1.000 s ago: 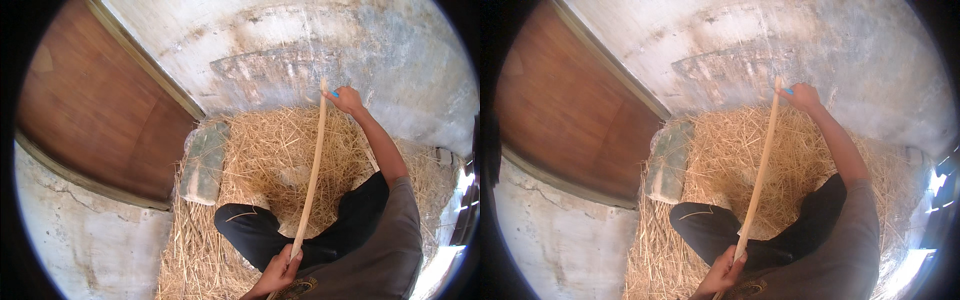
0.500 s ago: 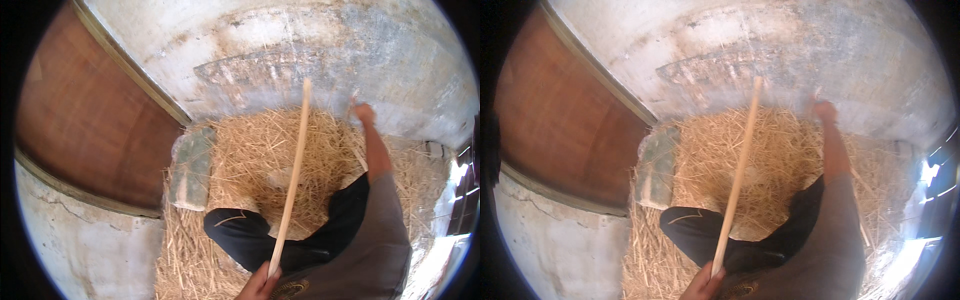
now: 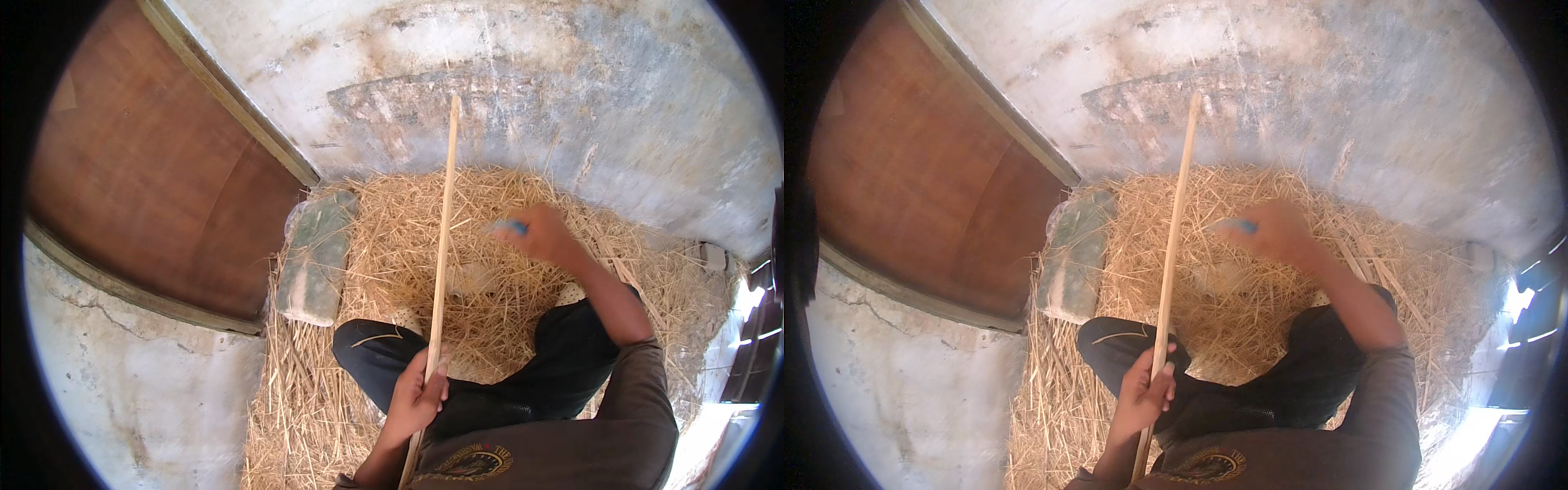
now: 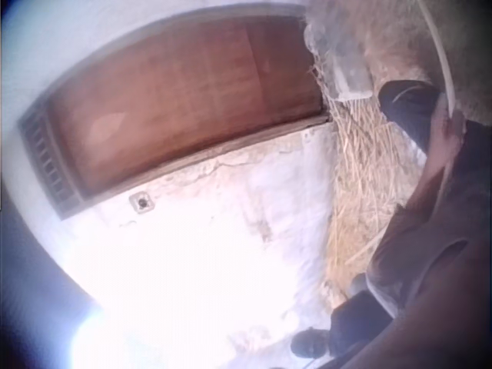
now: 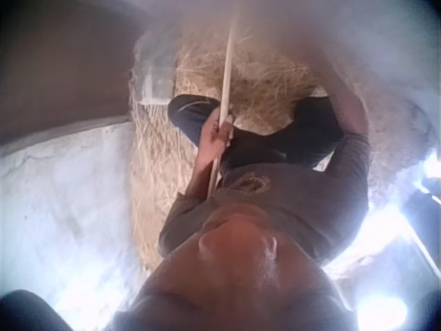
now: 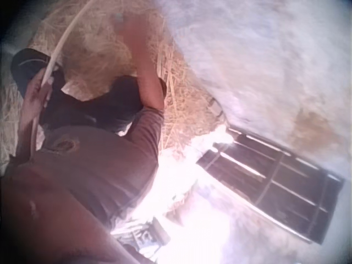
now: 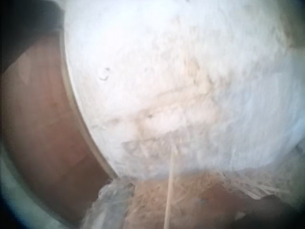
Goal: The person sits on a straw-covered floor and uses a blue utility knife to peel the bark off a long, thin wooden stick. They hold the stick vertically and repeatedly scrape the surface to remove the outer layer.
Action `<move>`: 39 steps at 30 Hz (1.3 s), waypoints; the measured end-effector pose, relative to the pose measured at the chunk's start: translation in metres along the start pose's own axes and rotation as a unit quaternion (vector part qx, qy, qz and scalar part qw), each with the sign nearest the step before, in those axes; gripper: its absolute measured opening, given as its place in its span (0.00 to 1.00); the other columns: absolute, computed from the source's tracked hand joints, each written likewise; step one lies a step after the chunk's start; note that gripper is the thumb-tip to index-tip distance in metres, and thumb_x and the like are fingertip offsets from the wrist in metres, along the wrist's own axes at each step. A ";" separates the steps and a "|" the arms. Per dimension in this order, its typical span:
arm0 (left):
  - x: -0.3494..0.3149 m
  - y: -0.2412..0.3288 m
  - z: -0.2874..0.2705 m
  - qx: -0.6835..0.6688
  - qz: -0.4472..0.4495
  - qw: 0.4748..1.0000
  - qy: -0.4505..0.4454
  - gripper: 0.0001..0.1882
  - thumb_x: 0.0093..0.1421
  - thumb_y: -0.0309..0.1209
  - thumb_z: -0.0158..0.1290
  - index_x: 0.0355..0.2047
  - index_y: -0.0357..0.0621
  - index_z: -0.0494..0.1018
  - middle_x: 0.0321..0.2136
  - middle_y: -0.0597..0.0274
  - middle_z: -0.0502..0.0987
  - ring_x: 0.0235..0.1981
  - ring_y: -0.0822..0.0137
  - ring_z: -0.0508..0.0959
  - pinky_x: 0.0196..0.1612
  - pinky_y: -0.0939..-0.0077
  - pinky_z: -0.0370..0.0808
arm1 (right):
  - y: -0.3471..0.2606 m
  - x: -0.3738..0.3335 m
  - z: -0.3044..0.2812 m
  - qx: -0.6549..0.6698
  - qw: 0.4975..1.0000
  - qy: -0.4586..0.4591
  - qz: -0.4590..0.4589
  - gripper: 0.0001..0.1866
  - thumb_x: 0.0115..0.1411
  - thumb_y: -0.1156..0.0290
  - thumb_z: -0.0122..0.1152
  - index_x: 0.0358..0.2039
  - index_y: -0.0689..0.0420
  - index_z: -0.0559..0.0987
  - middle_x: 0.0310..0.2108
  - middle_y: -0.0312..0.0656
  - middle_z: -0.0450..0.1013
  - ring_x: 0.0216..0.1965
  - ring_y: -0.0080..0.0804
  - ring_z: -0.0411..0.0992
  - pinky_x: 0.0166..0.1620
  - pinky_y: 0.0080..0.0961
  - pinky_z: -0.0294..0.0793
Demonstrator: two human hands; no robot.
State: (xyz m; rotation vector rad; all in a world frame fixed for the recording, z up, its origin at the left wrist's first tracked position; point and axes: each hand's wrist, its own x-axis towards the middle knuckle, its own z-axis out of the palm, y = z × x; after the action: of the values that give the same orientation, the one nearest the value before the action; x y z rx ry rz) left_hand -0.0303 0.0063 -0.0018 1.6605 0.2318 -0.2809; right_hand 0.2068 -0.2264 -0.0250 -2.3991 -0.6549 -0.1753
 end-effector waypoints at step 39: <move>-0.007 0.002 0.014 0.067 0.082 0.994 0.041 0.21 0.63 0.23 0.48 0.57 0.34 0.64 0.28 0.67 0.69 0.28 0.81 0.65 0.30 0.86 0.65 | -0.009 0.024 0.042 -0.122 0.988 0.088 -0.040 0.36 0.48 0.28 0.54 0.10 0.53 0.72 0.06 0.37 0.60 0.09 0.35 0.63 0.16 0.32 0.62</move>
State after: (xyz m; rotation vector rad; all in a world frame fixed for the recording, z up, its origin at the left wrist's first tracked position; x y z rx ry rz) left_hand -0.0373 -0.0074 0.0007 1.8140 0.1396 -0.1065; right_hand 0.2218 -0.1842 -0.0462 -2.5518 -0.6813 -0.5213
